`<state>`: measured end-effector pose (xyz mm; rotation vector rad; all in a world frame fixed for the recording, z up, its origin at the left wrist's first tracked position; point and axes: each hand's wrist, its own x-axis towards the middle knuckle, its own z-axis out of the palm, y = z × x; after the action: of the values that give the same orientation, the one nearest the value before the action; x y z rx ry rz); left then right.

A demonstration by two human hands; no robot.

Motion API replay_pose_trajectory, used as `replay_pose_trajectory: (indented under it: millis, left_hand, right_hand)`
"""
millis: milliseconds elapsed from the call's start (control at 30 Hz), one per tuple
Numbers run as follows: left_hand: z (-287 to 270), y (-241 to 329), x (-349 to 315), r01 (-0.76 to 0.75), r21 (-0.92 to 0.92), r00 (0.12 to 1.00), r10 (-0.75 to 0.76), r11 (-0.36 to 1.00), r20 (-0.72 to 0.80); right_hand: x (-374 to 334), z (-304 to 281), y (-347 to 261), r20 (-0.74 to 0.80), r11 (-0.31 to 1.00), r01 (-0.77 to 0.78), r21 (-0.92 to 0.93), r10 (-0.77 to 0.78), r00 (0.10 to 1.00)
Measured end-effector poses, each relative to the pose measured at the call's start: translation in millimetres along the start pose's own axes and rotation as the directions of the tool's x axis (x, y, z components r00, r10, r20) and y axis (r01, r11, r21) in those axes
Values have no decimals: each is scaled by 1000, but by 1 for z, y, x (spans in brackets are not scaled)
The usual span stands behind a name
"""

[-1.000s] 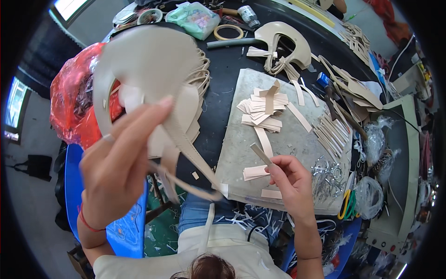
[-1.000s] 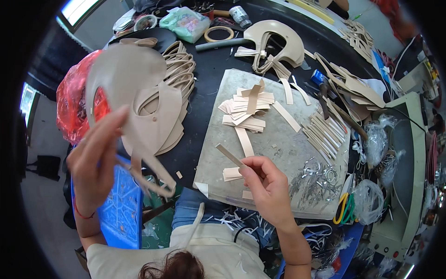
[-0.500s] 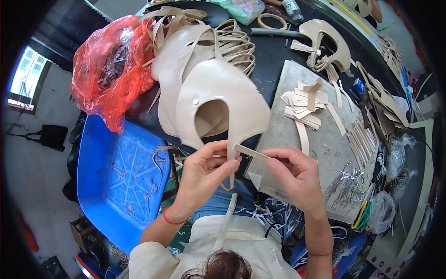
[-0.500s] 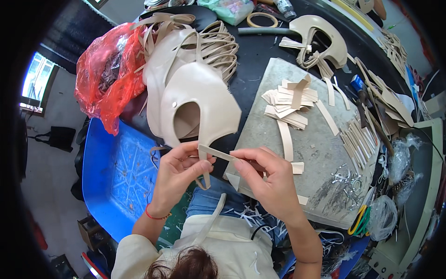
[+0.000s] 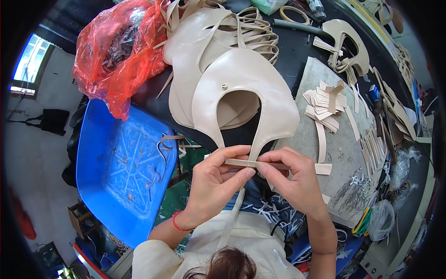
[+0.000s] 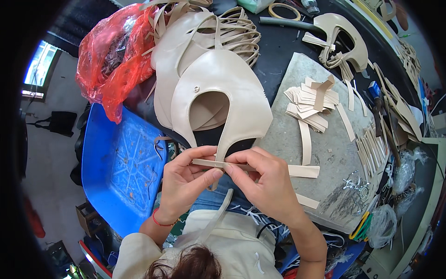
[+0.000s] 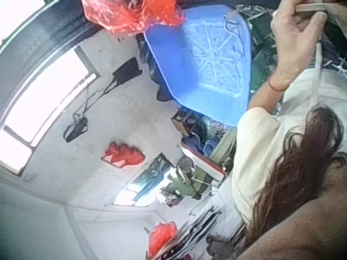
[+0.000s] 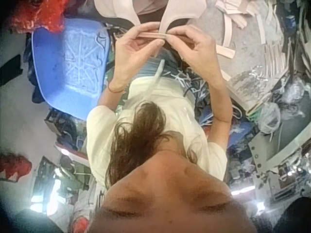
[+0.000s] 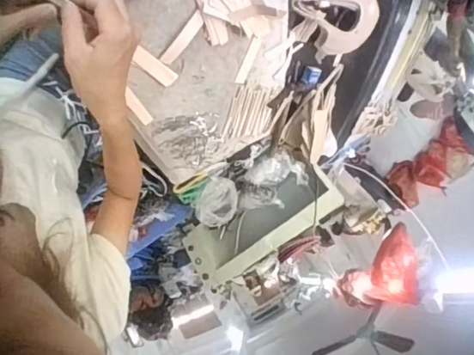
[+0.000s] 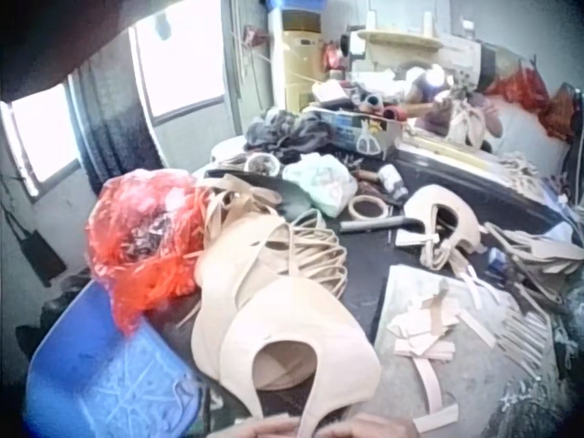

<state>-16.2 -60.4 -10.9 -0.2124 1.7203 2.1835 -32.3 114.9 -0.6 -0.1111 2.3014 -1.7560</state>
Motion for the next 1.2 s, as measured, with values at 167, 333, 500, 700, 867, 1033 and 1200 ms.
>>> replay_pose_trajectory:
  millis: [167,333,500,700,867,1033,1200]
  left_hand:
    - [-5,1,2,35,-53,998,-32,998,56]
    - [1,0,4,-79,-165,996,72,983,-45]
    - [-1,-3,4,23,-113,999,-28,993,-46]
    - [-1,1,-1,96,-104,993,-89,990,75]
    - [-1,-8,3,72,-95,997,-69,993,41]
    - [6,-8,3,64,-50,998,-64,997,0]
    - [10,-7,2,63,-36,998,-63,997,6]
  right_hand:
    - [-4,4,5,-21,996,-45,77,47,999]
    - [-6,10,7,14,946,-133,295,135,991]
    - [-10,10,7,-15,959,-98,265,105,994]
    - [-14,11,-3,-96,995,43,-89,-52,994]
    - [-25,11,-5,-191,994,17,-108,-37,981]
    - [-24,7,-2,-209,994,41,-100,-61,976]
    - [-21,7,-10,-217,998,-24,-64,10,976]
